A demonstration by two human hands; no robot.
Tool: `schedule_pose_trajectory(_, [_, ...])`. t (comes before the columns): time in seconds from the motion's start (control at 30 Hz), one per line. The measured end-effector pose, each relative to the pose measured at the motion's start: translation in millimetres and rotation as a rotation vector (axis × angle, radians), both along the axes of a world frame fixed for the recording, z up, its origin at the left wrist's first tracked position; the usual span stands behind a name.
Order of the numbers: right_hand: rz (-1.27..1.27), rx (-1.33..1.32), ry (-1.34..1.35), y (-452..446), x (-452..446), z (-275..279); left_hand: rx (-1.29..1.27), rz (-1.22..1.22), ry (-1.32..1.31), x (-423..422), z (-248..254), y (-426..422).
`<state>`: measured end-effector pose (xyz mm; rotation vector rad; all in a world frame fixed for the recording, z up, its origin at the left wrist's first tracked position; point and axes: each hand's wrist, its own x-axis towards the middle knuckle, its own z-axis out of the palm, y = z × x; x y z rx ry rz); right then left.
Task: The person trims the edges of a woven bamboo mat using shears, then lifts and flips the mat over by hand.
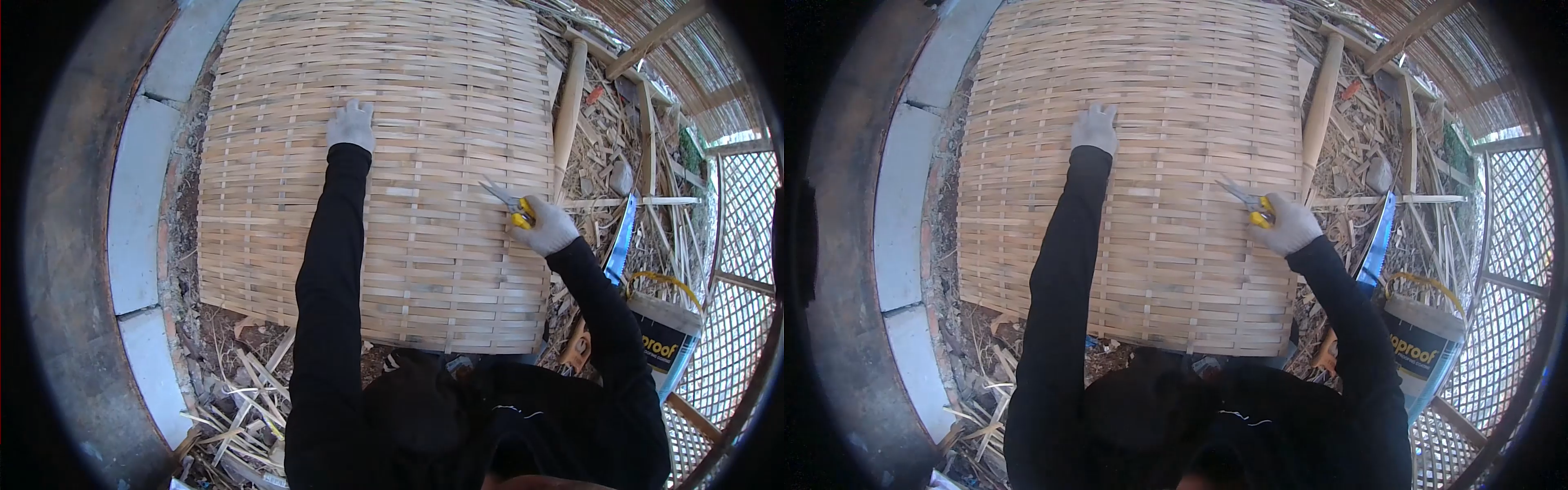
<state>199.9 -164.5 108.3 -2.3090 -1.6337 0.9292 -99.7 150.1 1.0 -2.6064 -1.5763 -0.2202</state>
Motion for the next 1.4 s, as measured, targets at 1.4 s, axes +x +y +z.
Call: schedule_pose_trajectory(1.4, [-0.037,0.017,-0.09,94,-8,-12,-0.391,0.649,-1.4,-155,28,-65])
